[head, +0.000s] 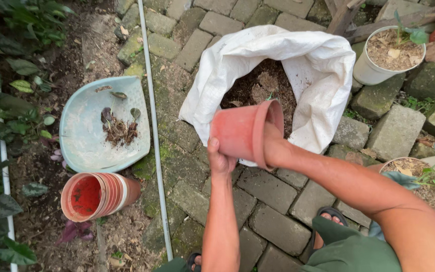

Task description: The person fills several plastic pots with soil from a large white sack, places small seedlings into the pots, and arranges the potted plants on a paved outdoor area.

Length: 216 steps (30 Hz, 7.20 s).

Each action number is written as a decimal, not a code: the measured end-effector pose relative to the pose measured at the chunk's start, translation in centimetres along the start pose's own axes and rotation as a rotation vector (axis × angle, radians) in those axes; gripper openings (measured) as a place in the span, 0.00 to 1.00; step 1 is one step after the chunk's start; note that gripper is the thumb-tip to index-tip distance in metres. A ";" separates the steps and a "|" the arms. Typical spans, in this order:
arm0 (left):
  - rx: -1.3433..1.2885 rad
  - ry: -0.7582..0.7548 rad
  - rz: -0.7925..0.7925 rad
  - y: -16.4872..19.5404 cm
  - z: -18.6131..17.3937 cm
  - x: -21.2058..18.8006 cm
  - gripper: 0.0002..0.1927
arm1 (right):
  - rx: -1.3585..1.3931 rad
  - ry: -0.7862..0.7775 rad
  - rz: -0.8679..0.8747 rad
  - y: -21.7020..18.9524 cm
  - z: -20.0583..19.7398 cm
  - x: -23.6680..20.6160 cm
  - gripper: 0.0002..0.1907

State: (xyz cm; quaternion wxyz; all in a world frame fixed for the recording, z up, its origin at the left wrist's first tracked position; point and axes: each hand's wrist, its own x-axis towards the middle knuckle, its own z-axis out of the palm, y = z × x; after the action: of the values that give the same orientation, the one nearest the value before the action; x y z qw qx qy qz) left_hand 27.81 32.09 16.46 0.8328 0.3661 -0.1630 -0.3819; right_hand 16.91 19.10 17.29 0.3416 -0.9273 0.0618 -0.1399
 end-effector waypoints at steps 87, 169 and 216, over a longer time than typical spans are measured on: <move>-0.107 0.169 0.230 -1.7 5.8 5.9 0.41 | 1.919 0.134 0.069 7.6 2.8 3.5 0.25; 1.840 1.473 0.136 23.1 -23.4 -9.8 0.08 | 0.110 0.523 0.437 11.4 0.0 -0.9 0.35; 0.563 0.167 0.016 -5.4 1.7 7.0 0.34 | 0.531 0.135 0.337 9.1 -5.3 1.3 0.37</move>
State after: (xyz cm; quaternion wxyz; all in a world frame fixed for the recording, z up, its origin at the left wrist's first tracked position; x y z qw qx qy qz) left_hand 28.68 23.61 13.64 0.7119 0.6118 -0.1963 -0.2834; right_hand 16.42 8.67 15.47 0.5853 -0.7710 0.1984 -0.1538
